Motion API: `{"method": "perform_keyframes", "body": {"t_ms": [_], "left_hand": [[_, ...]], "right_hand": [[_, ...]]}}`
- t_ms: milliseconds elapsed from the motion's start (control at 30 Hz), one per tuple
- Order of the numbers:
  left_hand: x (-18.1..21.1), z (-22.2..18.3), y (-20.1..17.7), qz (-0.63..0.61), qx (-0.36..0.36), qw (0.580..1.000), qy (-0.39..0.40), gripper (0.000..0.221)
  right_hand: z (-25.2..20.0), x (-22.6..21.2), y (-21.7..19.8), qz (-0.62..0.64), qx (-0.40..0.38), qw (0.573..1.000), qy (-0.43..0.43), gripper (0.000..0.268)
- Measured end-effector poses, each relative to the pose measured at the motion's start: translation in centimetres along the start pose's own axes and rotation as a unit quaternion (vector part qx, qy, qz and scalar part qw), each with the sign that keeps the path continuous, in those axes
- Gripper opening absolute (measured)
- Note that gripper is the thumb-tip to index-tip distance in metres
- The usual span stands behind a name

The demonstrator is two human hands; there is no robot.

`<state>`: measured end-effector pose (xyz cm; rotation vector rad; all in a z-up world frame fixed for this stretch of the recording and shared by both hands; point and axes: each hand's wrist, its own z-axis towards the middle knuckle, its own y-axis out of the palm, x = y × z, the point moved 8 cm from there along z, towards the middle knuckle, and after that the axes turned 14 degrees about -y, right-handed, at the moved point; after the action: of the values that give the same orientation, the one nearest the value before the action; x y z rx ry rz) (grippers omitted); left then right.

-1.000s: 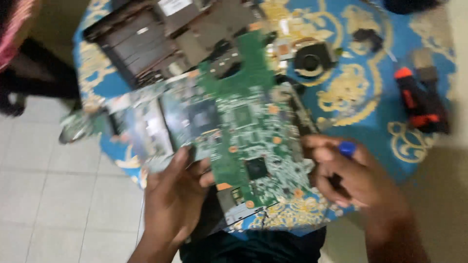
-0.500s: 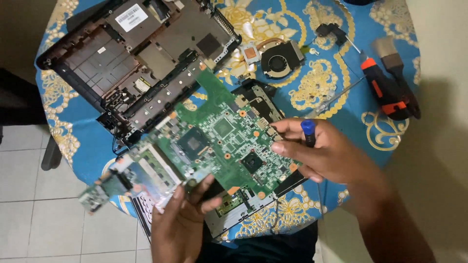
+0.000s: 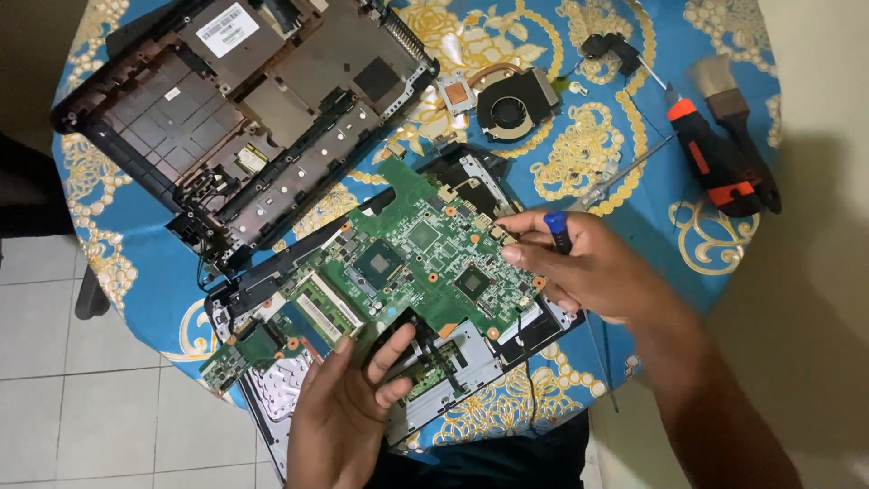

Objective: Removing a motherboard from a laptop chassis and inspecting it using a screwdriver.

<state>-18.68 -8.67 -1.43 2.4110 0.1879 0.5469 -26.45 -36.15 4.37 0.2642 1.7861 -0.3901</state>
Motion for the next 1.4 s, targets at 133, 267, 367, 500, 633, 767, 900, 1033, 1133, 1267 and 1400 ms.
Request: {"method": "perform_keyframes", "body": {"t_ms": [133,267,367,500,633,767,900,1033,1133,1267,1400], "left_hand": [[-0.3,0.3,-1.7,-0.004,0.0,1.0,-0.019,0.023],[-0.2,-0.6,-0.9,0.022,-0.018,1.0,-0.013,0.017],[0.4,-1.2,0.1,0.026,-0.062,0.998,-0.01,0.007],[0.3,-1.4,1.9,0.048,-0.165,0.983,-0.057,0.055],[0.9,-2.2,0.1,0.053,-0.179,0.981,-0.05,0.012],[2.2,-2.2,-2.4,0.072,-0.187,0.98,-0.009,0.052],[2.2,-2.1,-3.6,0.108,-0.192,0.975,-0.005,0.07],[2.4,-1.9,-5.3,0.096,-0.214,0.972,-0.022,0.074],[3.1,-1.9,-5.6,0.134,-0.194,0.972,-0.001,0.076],[3.2,-1.9,-5.5,0.14,-0.186,0.972,-0.008,0.076],[3.0,-1.2,-5.1,0.13,-0.2,0.97,-0.036,0.073]], "right_hand": [[0.0,1.1,-0.5,-0.016,0.006,0.999,0.034,0.057],[0.0,1.3,-0.6,-0.024,-0.011,1.0,-0.005,0.055],[0.1,0.9,-0.5,-0.019,-0.003,1.0,0.02,0.055],[0.2,1.6,-0.6,0.032,0.014,0.999,0.009,0.056],[0.0,1.3,-0.6,0.034,0.005,0.999,0.009,0.058],[-0.4,1.3,-1.1,-0.022,0.002,0.999,0.028,0.057],[-0.4,1.9,-1.2,-0.031,-0.021,0.999,0.01,0.059],[-0.9,1.3,-0.8,-0.034,-0.015,0.999,0.004,0.058],[-1.9,1.0,-0.5,-0.082,-0.011,0.995,0.052,0.06],[-2.9,1.6,-0.7,-0.087,0.009,0.991,0.103,0.066],[-3.2,2.2,-1.5,-0.056,0.055,0.99,0.113,0.062]]}}
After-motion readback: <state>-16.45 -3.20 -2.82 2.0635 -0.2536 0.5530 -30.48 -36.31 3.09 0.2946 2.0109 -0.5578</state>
